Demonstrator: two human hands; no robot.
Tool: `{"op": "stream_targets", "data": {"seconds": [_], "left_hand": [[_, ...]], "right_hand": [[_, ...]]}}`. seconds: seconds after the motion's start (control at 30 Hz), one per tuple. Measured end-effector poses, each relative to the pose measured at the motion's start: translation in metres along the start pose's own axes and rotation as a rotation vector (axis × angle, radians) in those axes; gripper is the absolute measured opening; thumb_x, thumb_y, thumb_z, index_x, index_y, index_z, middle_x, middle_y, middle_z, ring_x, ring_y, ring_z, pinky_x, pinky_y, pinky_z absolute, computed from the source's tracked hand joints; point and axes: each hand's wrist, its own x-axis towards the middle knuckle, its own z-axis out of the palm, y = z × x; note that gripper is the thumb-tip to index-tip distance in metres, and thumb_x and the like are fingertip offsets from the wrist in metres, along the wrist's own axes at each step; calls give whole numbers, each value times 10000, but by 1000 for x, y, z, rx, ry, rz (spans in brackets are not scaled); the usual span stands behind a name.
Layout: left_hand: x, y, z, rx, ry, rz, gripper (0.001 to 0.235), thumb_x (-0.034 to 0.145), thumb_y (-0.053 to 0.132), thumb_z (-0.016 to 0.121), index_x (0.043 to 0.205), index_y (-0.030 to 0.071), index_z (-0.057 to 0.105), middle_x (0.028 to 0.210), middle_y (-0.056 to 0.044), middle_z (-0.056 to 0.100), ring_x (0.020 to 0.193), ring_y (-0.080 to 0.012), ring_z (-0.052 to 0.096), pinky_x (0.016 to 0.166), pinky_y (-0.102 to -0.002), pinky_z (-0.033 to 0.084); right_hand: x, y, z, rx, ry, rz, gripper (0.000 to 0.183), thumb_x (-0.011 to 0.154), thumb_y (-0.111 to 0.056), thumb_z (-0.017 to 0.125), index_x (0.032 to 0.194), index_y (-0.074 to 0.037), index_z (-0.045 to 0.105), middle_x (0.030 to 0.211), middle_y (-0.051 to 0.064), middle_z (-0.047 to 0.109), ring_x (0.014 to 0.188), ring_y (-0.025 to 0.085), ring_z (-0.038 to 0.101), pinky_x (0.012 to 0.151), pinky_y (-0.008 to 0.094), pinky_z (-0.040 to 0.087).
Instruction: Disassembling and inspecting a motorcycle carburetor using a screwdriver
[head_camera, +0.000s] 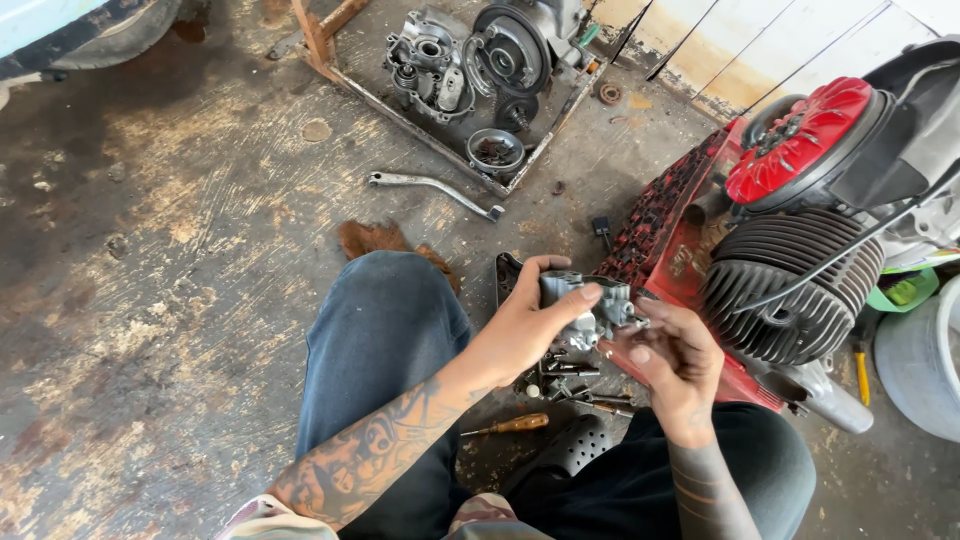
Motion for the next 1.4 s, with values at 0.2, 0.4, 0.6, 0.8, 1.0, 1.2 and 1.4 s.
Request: {"op": "stream_targets", "data": {"seconds": [0.2,0.4,0.6,0.8,1.0,1.2,1.4], "left_hand": [[2,2,2,-309,-76,-328,662,944,557,660,1355,119,381,1030,-56,384,940,-190,496,728,-321,548],[1,-3,-6,-352,-312,-354,649,913,270,639,1459,87,339,1254,-218,385,1091,-289,473,761,-376,596],[-1,-25,9,-154,-325,-197,841,856,324,805,1468,-57,371,1302,-273,471,1139,-368,527,771,-403,636],[-3,-64,16,-103,-271,-28,672,874,304,851,1304,-11,443,1168,-242,552,1089,-331,580,820,-427,604],[-6,-47,20,-194,-279,-71,594,880,319,820,1239,-29,500,950,-243,593,839,-330,691,694,-430,662],[-8,-42,15,-147,-314,-145,589,867,359,803,1208,-31,523,888,-211,575,766,-297,680,627,-399,646],[-13,-23,5,-195,-376,-230,486,902,232,719,1256,16,465,1032,-146,619,784,-186,599,685,-317,525]], "right_hand": [[19,-20,8,-450,-217,-91,765,740,-96,858,1413,44,524,1341,223,488,1209,345,569,910,463,550],[8,-7,-7,-338,-125,-24,830,631,-133,946,1345,88,585,1174,214,648,1113,280,663,973,418,547],[4,-6,-16,-168,47,46,826,675,-155,916,1376,80,549,1114,179,688,1010,183,661,835,319,613],[6,-23,-9,-208,12,53,790,750,-187,871,1410,51,506,1081,185,694,979,188,662,796,335,609],[13,-26,-14,-148,41,48,547,989,-372,515,1248,92,647,981,159,686,903,157,620,798,316,546],[17,-8,-34,-36,117,51,340,999,-193,557,1055,116,686,907,212,668,861,201,652,802,346,567],[18,-24,-37,177,-30,128,110,961,-94,611,994,1,653,1100,216,685,1032,274,649,1014,377,491]]}}
